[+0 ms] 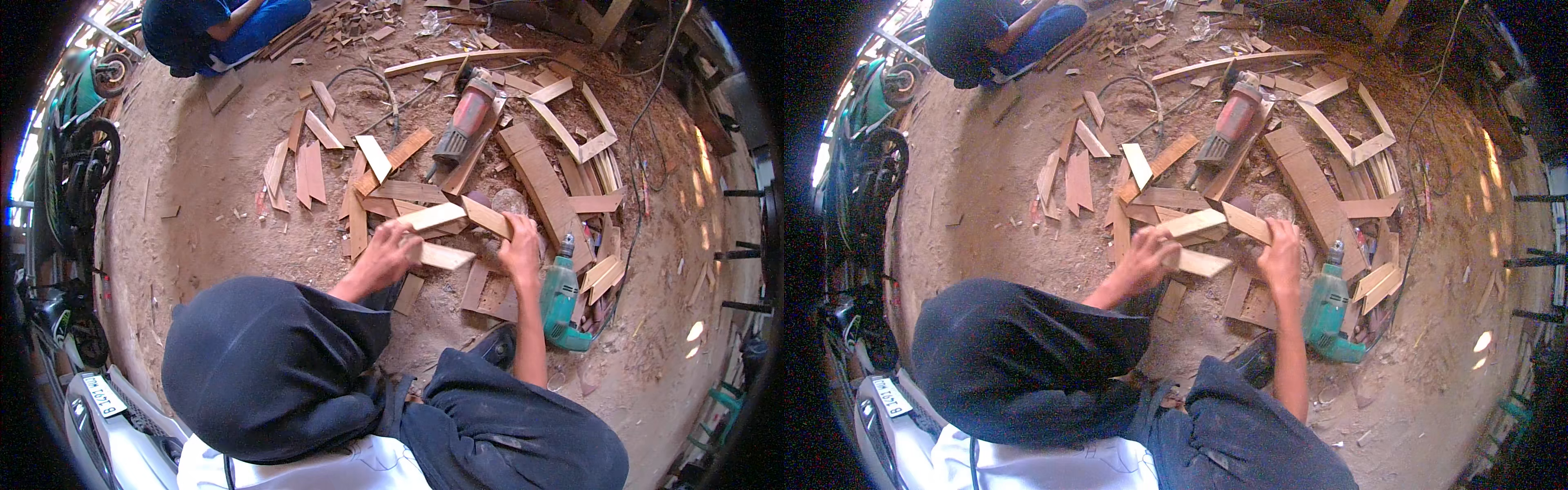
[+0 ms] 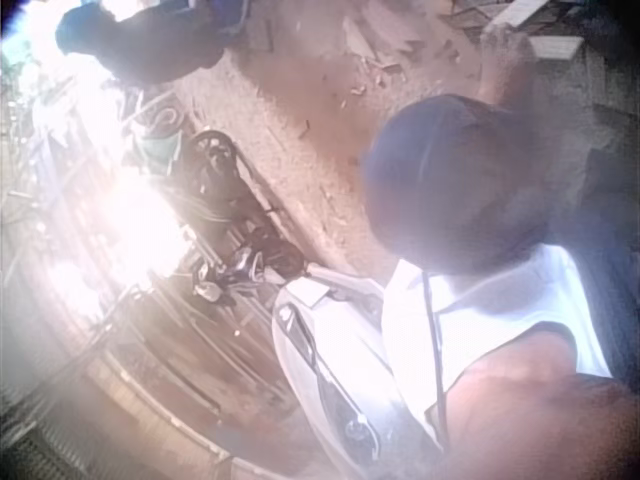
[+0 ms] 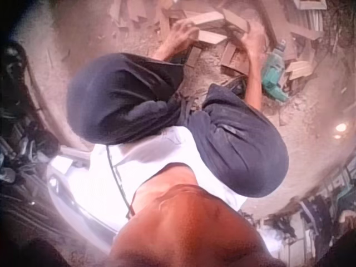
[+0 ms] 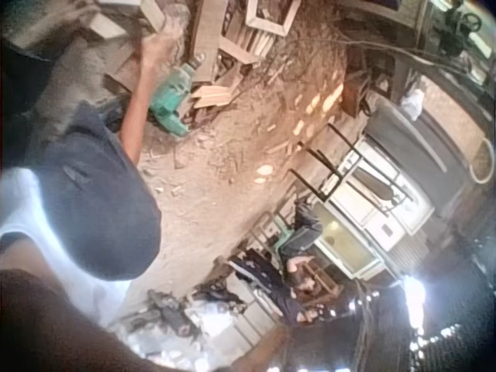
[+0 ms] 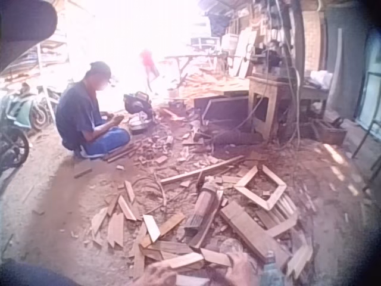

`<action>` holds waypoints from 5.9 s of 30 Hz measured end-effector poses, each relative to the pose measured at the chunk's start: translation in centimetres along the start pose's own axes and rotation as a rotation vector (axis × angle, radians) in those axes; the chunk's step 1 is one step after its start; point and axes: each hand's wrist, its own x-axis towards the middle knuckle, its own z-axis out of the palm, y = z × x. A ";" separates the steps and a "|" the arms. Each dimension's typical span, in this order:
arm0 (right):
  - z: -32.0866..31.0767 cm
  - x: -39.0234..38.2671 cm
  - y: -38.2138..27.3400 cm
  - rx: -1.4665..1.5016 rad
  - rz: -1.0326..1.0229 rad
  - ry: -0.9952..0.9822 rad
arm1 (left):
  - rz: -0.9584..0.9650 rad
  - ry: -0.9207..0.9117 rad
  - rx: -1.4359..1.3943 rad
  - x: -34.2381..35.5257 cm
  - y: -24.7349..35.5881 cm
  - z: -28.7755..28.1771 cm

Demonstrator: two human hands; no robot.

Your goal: The person drills a hole in a wooden board and joins it to another board by hand.

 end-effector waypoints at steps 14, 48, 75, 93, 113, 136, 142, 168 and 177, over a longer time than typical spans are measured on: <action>1.9 -5.3 -5.5 -0.107 -0.222 -0.227 | -0.116 0.167 -0.300 1.3 4.4 1.6; -0.7 -2.0 -0.7 -0.251 -0.005 0.030 | -1.006 0.385 -1.613 0.6 1.5 -0.9; 4.1 -2.5 -8.0 -0.108 -0.243 -0.103 | -1.081 0.179 -0.363 -5.1 -5.5 0.6; 10.9 0.7 -8.9 -0.291 -0.575 -0.084 | -1.002 0.844 -1.134 -1.6 -6.5 -12.4; 3.3 0.7 -13.3 1.348 0.138 -0.106 | -1.102 0.882 -1.451 -1.7 -5.9 -8.5; 5.1 -2.1 -11.8 1.668 0.709 -0.095 | -0.915 0.208 -1.997 -1.2 1.0 -1.8; -0.1 -2.2 -8.6 1.413 0.644 -0.211 | -0.549 -0.369 -1.571 -1.7 0.7 -2.5; -9.9 -3.9 15.8 1.680 0.853 0.583 | -0.716 -0.206 -0.346 -5.9 -7.3 -3.0; -0.4 -0.6 -3.0 0.506 0.222 0.212 | -0.763 0.008 -0.309 -3.3 -5.1 -1.3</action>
